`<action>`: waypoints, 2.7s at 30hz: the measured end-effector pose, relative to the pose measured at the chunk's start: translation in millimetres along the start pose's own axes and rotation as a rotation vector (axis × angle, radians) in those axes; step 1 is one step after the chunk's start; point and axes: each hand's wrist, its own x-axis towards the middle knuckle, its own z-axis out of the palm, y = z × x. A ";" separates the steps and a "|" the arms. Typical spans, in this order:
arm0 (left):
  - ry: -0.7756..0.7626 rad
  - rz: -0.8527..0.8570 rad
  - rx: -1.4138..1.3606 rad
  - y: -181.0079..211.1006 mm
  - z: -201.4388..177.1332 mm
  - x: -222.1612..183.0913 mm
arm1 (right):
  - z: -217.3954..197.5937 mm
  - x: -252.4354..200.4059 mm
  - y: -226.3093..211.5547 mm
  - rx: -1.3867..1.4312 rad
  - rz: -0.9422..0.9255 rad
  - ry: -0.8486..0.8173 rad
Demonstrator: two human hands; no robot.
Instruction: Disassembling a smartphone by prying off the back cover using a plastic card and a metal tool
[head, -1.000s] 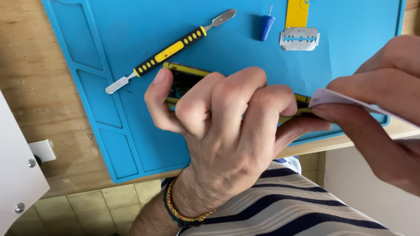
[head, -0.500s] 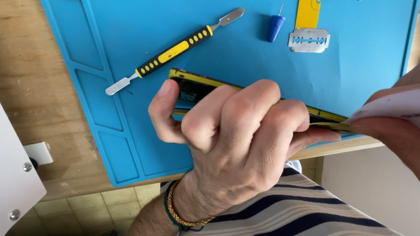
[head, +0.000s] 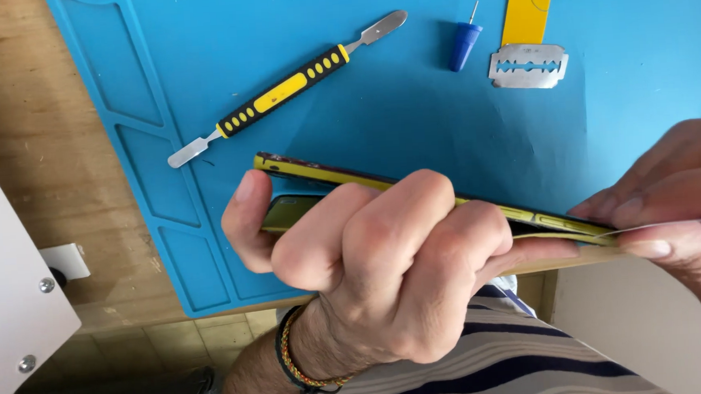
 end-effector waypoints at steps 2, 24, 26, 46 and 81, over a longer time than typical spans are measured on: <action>0.042 -0.042 0.025 5.5 5.4 2.1 | 8.2 -5.6 23.5 0.061 -0.001 0.006; 0.317 -0.237 0.186 23.8 35.2 7.3 | 59.2 -75.4 76.3 0.626 0.001 0.204; 0.365 -0.252 0.181 26.0 40.5 8.3 | 62.1 -74.8 71.4 0.635 -0.008 0.227; 0.189 -0.366 0.232 37.7 17.8 10.0 | 62.0 -101.3 110.7 0.568 -0.066 0.218; -0.006 0.325 0.047 -12.5 -7.7 5.3 | 51.6 -0.2 -3.0 0.177 0.007 0.380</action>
